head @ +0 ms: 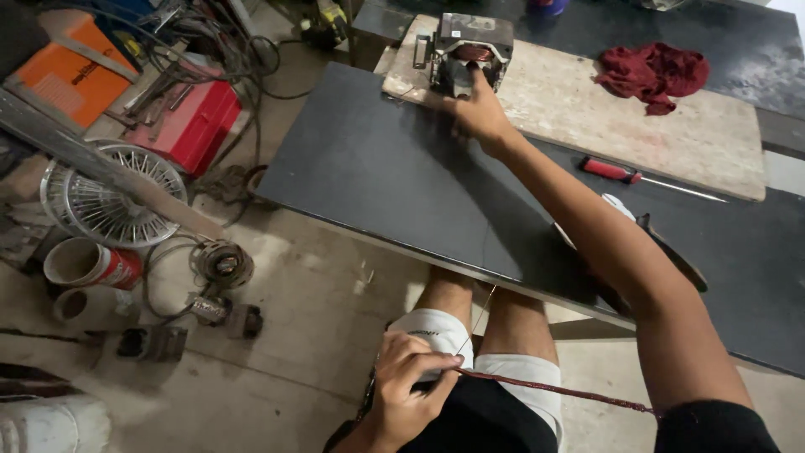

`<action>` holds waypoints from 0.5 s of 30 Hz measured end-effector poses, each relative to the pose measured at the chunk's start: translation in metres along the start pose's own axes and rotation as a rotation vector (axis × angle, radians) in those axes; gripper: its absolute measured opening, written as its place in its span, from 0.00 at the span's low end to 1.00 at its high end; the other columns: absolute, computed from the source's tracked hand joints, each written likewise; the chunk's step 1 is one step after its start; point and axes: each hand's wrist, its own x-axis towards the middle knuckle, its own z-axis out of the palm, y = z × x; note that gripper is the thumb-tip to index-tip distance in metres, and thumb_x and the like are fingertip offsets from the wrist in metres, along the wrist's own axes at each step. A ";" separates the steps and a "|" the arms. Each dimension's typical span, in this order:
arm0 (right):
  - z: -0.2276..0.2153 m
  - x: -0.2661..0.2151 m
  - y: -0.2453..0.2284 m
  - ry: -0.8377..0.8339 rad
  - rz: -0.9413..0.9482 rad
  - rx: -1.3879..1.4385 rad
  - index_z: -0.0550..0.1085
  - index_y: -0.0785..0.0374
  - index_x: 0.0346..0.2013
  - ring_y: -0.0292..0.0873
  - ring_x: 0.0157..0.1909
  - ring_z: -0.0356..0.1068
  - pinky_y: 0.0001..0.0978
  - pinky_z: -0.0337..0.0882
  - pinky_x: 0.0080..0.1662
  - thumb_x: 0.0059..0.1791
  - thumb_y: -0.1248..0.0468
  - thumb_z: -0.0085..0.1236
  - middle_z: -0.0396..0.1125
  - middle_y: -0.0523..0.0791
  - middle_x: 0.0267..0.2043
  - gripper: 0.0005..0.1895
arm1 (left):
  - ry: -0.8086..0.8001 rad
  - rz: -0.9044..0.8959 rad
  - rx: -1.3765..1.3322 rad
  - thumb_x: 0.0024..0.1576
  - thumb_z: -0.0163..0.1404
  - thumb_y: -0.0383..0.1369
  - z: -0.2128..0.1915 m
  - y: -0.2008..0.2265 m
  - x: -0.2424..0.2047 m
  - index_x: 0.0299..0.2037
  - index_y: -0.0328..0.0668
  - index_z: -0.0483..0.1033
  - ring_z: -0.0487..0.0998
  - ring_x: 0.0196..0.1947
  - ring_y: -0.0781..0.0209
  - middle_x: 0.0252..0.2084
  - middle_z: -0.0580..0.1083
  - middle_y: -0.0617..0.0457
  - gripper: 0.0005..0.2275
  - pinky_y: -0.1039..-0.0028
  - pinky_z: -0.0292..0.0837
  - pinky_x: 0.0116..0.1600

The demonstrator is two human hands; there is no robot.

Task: The person twists a copper wire by hand, then straightens it on the table. The person continues to twist the wire further by hand.

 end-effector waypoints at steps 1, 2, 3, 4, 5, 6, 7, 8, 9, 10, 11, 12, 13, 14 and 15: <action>0.001 0.005 0.001 -0.004 0.031 0.029 0.57 0.56 0.61 0.39 0.15 0.64 0.29 0.60 0.14 0.48 0.60 0.54 0.65 0.47 0.26 0.28 | 0.036 -0.004 0.010 0.49 0.62 0.20 0.000 0.001 0.001 0.35 0.43 0.80 0.74 0.30 0.62 0.30 0.73 0.58 0.08 0.68 0.65 0.47; 0.001 0.010 0.003 -0.008 0.062 0.058 0.58 0.57 0.60 0.39 0.15 0.63 0.29 0.56 0.15 0.46 0.62 0.48 0.65 0.46 0.26 0.28 | 0.072 -0.008 0.020 0.49 0.61 0.20 0.000 0.001 0.002 0.33 0.43 0.80 0.73 0.29 0.62 0.29 0.73 0.58 0.08 0.68 0.65 0.46; 0.001 0.010 0.002 -0.010 0.063 0.057 0.58 0.57 0.60 0.39 0.15 0.63 0.29 0.56 0.15 0.46 0.62 0.48 0.65 0.46 0.26 0.28 | 0.074 -0.010 0.021 0.49 0.61 0.20 -0.002 -0.001 0.001 0.33 0.43 0.80 0.73 0.29 0.62 0.29 0.73 0.58 0.08 0.68 0.65 0.46; 0.002 0.010 0.001 -0.018 0.069 0.109 0.57 0.58 0.61 0.40 0.16 0.63 0.30 0.56 0.16 0.49 0.62 0.45 0.70 0.48 0.30 0.25 | 0.052 -0.003 0.020 0.49 0.61 0.20 -0.005 -0.003 0.000 0.35 0.44 0.80 0.73 0.30 0.62 0.30 0.74 0.57 0.08 0.67 0.65 0.46; 0.002 0.009 0.001 -0.029 0.076 0.158 0.56 0.59 0.63 0.42 0.16 0.62 0.31 0.57 0.17 0.53 0.62 0.42 0.76 0.50 0.35 0.22 | 0.035 0.001 0.018 0.50 0.60 0.21 -0.006 -0.005 -0.001 0.36 0.44 0.79 0.74 0.30 0.61 0.30 0.74 0.57 0.08 0.66 0.65 0.46; 0.002 0.006 -0.005 -0.034 0.077 0.153 0.56 0.59 0.63 0.42 0.16 0.62 0.31 0.57 0.17 0.53 0.62 0.42 0.76 0.50 0.35 0.22 | 0.041 -0.003 0.019 0.50 0.60 0.21 -0.005 -0.010 -0.005 0.36 0.44 0.79 0.74 0.30 0.61 0.30 0.74 0.57 0.08 0.66 0.65 0.46; 0.003 0.003 -0.009 -0.035 0.066 0.129 0.57 0.59 0.61 0.41 0.15 0.60 0.30 0.55 0.17 0.51 0.62 0.41 0.76 0.49 0.34 0.23 | 0.044 -0.012 0.022 0.48 0.62 0.21 -0.004 -0.014 -0.011 0.36 0.45 0.80 0.74 0.31 0.62 0.30 0.73 0.58 0.09 0.67 0.65 0.47; 0.003 -0.001 -0.013 -0.036 0.054 0.104 0.58 0.59 0.60 0.39 0.15 0.57 0.30 0.53 0.17 0.49 0.62 0.41 0.76 0.49 0.33 0.23 | 0.047 -0.022 0.024 0.47 0.64 0.22 -0.002 -0.018 -0.016 0.37 0.46 0.80 0.73 0.33 0.62 0.31 0.73 0.59 0.11 0.68 0.64 0.48; 0.002 0.003 -0.009 -0.035 0.056 0.104 0.58 0.59 0.60 0.39 0.15 0.57 0.30 0.53 0.17 0.49 0.62 0.41 0.76 0.49 0.33 0.23 | 0.046 -0.023 0.023 0.47 0.64 0.22 -0.005 -0.017 -0.012 0.37 0.46 0.80 0.73 0.33 0.62 0.31 0.73 0.59 0.11 0.68 0.64 0.48; 0.000 0.007 -0.006 -0.112 0.006 0.105 0.53 0.61 0.67 0.37 0.14 0.57 0.27 0.53 0.15 0.49 0.64 0.44 0.76 0.49 0.32 0.31 | 0.019 -0.014 0.018 0.48 0.63 0.21 -0.007 -0.015 -0.009 0.37 0.46 0.80 0.74 0.32 0.62 0.31 0.73 0.59 0.10 0.68 0.65 0.47; -0.002 0.011 -0.003 -0.188 -0.046 0.108 0.48 0.63 0.74 0.34 0.13 0.57 0.24 0.54 0.13 0.49 0.67 0.47 0.76 0.48 0.32 0.39 | -0.009 -0.002 0.012 0.49 0.62 0.21 -0.010 -0.014 -0.004 0.37 0.46 0.80 0.75 0.32 0.62 0.31 0.74 0.58 0.10 0.68 0.65 0.47; -0.004 0.011 -0.006 -0.185 -0.046 0.108 0.48 0.63 0.74 0.34 0.13 0.57 0.24 0.54 0.13 0.49 0.67 0.47 0.76 0.48 0.32 0.39 | -0.011 -0.001 0.011 0.49 0.62 0.21 -0.009 -0.013 -0.003 0.37 0.46 0.80 0.75 0.32 0.62 0.31 0.74 0.58 0.10 0.68 0.65 0.47; -0.004 0.012 -0.009 -0.242 0.000 0.078 0.47 0.60 0.74 0.33 0.14 0.56 0.24 0.51 0.14 0.51 0.67 0.44 0.73 0.46 0.31 0.36 | 0.003 0.002 0.017 0.50 0.62 0.21 -0.009 -0.013 -0.003 0.37 0.46 0.80 0.74 0.31 0.61 0.30 0.73 0.58 0.09 0.68 0.65 0.46; -0.005 0.012 -0.012 -0.299 0.046 0.048 0.46 0.58 0.73 0.32 0.15 0.54 0.24 0.49 0.14 0.54 0.67 0.42 0.71 0.45 0.31 0.33 | 0.017 0.005 0.023 0.50 0.61 0.21 -0.008 -0.012 -0.003 0.36 0.46 0.80 0.73 0.30 0.61 0.29 0.72 0.58 0.08 0.68 0.65 0.45; -0.007 0.015 -0.011 -0.302 0.046 0.049 0.46 0.58 0.73 0.32 0.15 0.54 0.24 0.49 0.14 0.54 0.67 0.42 0.71 0.45 0.31 0.33 | 0.018 0.004 0.025 0.50 0.61 0.21 -0.008 -0.014 -0.004 0.36 0.46 0.80 0.73 0.30 0.61 0.29 0.72 0.58 0.08 0.68 0.65 0.45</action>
